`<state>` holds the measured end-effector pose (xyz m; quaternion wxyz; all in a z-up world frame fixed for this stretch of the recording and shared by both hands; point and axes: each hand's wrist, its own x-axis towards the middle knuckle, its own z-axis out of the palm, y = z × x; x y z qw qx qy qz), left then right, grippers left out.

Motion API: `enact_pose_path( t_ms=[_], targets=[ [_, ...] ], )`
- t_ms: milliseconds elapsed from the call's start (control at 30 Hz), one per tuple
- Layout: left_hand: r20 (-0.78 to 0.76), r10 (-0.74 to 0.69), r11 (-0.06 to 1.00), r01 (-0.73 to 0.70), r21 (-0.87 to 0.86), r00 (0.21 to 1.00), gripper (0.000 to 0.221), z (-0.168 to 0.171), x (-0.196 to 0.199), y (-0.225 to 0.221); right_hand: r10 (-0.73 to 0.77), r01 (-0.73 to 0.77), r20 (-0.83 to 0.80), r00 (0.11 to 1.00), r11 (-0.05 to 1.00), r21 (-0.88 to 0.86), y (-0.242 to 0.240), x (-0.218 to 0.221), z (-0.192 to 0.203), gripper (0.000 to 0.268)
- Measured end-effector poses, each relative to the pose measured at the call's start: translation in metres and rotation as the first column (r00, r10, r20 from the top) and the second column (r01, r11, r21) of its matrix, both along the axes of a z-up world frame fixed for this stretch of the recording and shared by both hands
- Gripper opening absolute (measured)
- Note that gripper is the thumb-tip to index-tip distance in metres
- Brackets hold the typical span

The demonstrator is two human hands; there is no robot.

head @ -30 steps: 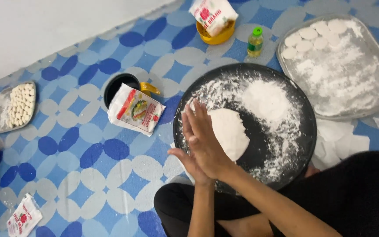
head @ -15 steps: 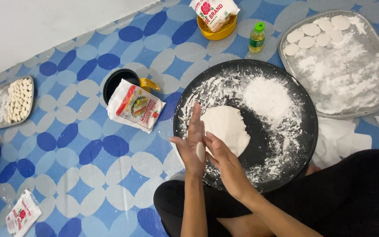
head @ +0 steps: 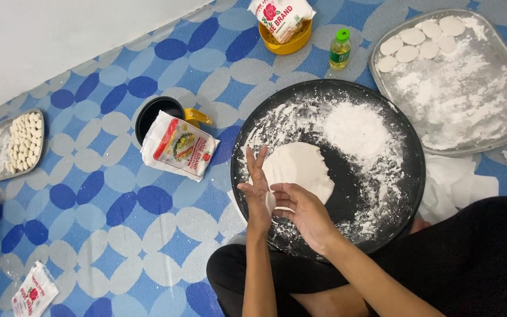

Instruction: The person is preparing dough by pulling off small pieces, rolling them into balls between their palms, and arranging them on a tray.

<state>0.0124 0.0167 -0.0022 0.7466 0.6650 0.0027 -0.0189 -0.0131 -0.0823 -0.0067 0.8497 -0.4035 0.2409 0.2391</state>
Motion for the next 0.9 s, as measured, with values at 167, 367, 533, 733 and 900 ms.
enact_pose_path(
  t_ms=[167,367,533,733,900],
  targets=[
    [-0.013,-0.026,0.997,0.025,-0.07,1.0,0.106,-0.039,0.003,0.015,0.053,-0.05,-0.044,0.998,0.996,0.073,-0.001,0.005,-0.023,0.026],
    [-0.051,-0.003,0.99,-0.004,-0.141,0.999,0.107,-0.057,0.003,0.02,0.147,-0.145,-0.042,0.988,0.988,0.047,-0.004,0.009,-0.017,0.022],
    [-0.092,-0.011,0.973,-0.011,-0.232,0.996,0.104,-0.067,0.004,0.022,0.215,-0.214,0.069,0.974,0.977,-0.018,-0.003,0.004,-0.025,0.032],
    [-0.103,-0.048,0.951,0.014,-0.308,0.994,0.111,-0.065,0.002,0.031,0.349,-0.343,0.116,0.93,0.937,-0.072,-0.015,0.008,-0.036,0.039],
    [-0.215,-0.104,0.954,0.036,-0.299,0.971,0.103,-0.06,-0.014,0.045,0.281,-0.28,0.02,0.96,0.959,-0.032,-0.028,0.017,-0.032,0.045]
  ],
)
